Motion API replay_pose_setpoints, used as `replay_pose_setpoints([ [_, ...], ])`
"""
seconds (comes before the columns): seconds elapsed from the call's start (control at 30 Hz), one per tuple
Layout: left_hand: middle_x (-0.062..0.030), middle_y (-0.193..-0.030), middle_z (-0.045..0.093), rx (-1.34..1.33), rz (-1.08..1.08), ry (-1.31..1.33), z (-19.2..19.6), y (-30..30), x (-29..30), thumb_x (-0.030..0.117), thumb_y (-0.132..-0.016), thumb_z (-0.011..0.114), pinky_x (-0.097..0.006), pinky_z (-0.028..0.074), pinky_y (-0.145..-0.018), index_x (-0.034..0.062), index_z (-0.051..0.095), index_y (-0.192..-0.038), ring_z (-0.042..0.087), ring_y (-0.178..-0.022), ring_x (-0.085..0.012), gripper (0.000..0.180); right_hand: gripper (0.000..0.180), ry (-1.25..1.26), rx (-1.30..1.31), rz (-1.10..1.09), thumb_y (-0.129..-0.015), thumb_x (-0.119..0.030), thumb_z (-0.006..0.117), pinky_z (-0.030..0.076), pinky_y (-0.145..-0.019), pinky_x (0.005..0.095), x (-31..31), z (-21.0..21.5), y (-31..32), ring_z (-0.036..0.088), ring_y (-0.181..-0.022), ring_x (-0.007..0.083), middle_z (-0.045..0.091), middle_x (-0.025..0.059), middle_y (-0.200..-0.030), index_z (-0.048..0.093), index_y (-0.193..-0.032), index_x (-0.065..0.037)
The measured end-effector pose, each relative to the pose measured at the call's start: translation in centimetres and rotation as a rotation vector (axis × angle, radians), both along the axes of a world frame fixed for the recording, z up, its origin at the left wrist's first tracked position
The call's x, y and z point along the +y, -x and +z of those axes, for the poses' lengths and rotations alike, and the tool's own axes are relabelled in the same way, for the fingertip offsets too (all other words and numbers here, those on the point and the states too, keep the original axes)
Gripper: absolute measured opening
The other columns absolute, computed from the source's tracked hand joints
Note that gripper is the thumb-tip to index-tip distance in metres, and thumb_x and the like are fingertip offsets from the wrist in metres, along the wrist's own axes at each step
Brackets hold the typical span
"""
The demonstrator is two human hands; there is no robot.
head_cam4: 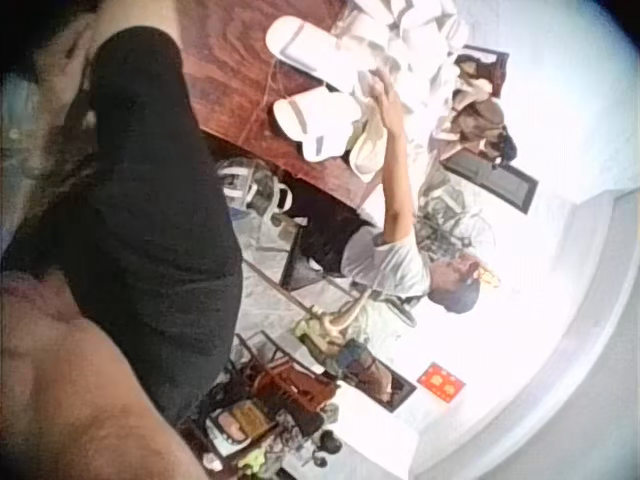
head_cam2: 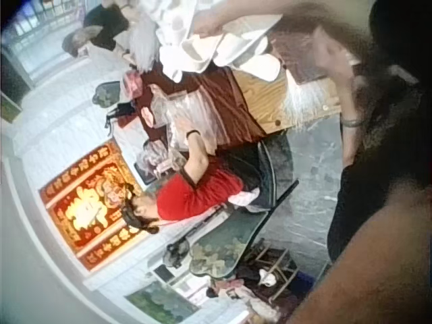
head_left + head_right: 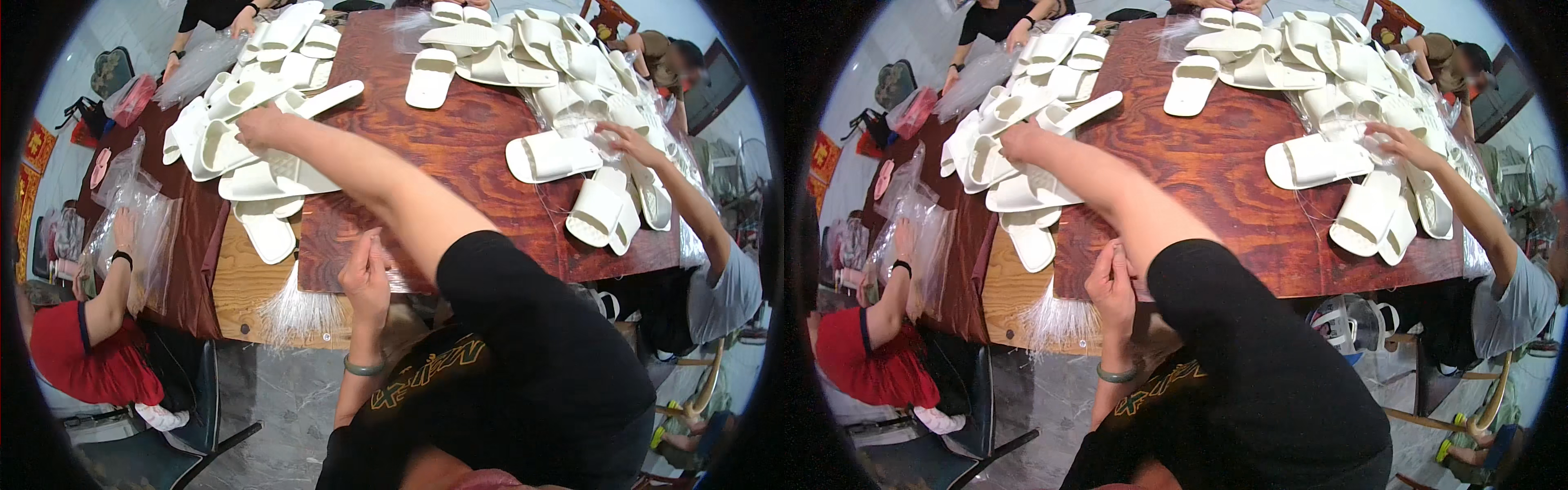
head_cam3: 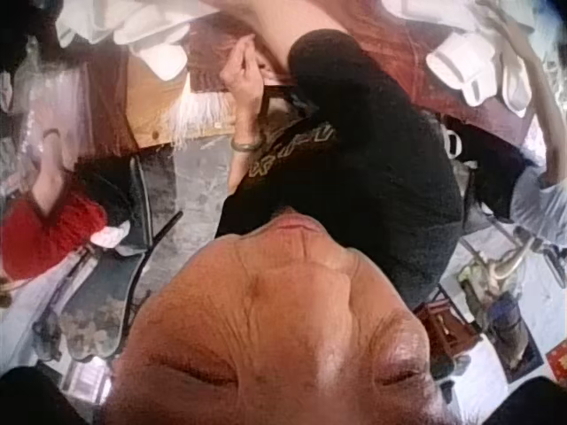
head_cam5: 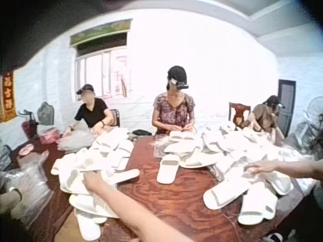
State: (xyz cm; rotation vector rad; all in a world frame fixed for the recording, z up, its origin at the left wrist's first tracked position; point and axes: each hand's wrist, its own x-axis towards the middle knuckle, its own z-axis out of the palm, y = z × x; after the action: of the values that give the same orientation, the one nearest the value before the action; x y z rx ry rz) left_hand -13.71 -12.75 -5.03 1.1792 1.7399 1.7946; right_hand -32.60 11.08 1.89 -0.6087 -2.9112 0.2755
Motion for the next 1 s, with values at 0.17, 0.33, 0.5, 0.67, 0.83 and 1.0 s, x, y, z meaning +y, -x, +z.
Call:
replay_pose_setpoints([
  [0.17, -0.0029, -0.068, 0.058, -0.045, 0.01, -0.012, 0.1, -0.2, -0.1, 0.004, -0.092, 0.052, -0.022, 0.042, -0.055, -0.002, 0.062, -0.109, 0.05, -0.058, -0.0062, 0.021, 0.028, -0.206, 0.209, 0.135, -0.083, -0.021, 0.057, 0.045, -0.086, 0.0469, 1.4, 1.5, -13.9, 0.058, -0.101, 0.0337, 0.059, 0.0148, -0.108, 0.056, -0.106, -0.005],
  [0.33, -0.0004, -0.062, 0.051, 0.021, 0.023, 0.025, 0.6, -0.3, -0.6, 0.006, -0.093, 0.051, -0.021, 0.04, -0.055, -0.004, 0.062, -0.106, 0.047, -0.058, -0.0058, 0.019, 0.038, -0.13, 0.032, -0.091, -0.083, -0.022, 0.061, 0.049, -0.075, 0.0416, 0.0, 4.6, -38.7, 0.06, -0.093, 0.0337, 0.061, 0.0153, -0.105, 0.056, -0.118, -0.008],
  [0.5, -0.0011, -0.062, 0.051, 0.084, 0.016, 0.02, 0.8, -1.0, -0.2, 0.007, -0.094, 0.05, -0.021, 0.04, -0.054, -0.0041, 0.062, -0.105, 0.047, -0.057, -0.0061, 0.019, 0.032, -0.213, -0.213, -0.782, -0.084, -0.028, 0.063, 0.047, -0.061, 0.0435, -4.4, 7.1, -56.8, 0.061, -0.07, 0.0361, 0.063, 0.0164, -0.07, 0.055, -0.108, -0.008],
  [0.67, -0.001, -0.062, 0.051, 0.133, -0.006, 0.043, 0.8, -1.6, 0.2, 0.008, -0.094, 0.05, -0.021, 0.04, -0.054, -0.0034, 0.062, -0.104, 0.047, -0.057, -0.0061, 0.019, 0.07, -0.049, -0.122, -0.748, -0.08, -0.028, 0.069, 0.047, -0.075, 0.0394, -6.9, 4.0, -61.1, 0.061, -0.084, 0.0354, 0.063, 0.0164, -0.096, 0.033, -0.138, -0.012],
  [0.83, -0.0006, -0.062, 0.051, 0.155, 0.005, 0.041, 0.5, -1.5, 0.3, 0.007, -0.094, 0.052, -0.021, 0.039, -0.054, -0.0026, 0.063, -0.104, 0.046, -0.057, -0.0059, 0.018, 0.087, 0.669, 0.149, -0.86, -0.072, -0.011, 0.075, 0.047, -0.082, 0.0294, -6.4, 4.9, -59.8, 0.059, -0.092, 0.0162, 0.062, 0.0112, -0.11, 0.027, -0.144, -0.013],
  [1.0, -0.0004, -0.063, 0.051, 0.192, -0.003, 0.042, 0.7, -1.8, 0.4, 0.008, -0.094, 0.052, -0.021, 0.039, -0.053, -0.0022, 0.063, -0.106, 0.046, -0.058, -0.0057, 0.019, 0.075, 0.896, 0.392, -0.713, -0.073, -0.008, 0.071, 0.05, -0.074, 0.0262, -3.7, 1.6, -56.6, 0.061, -0.083, 0.0144, 0.064, 0.0133, -0.101, 0.034, -0.137, 0.002],
])
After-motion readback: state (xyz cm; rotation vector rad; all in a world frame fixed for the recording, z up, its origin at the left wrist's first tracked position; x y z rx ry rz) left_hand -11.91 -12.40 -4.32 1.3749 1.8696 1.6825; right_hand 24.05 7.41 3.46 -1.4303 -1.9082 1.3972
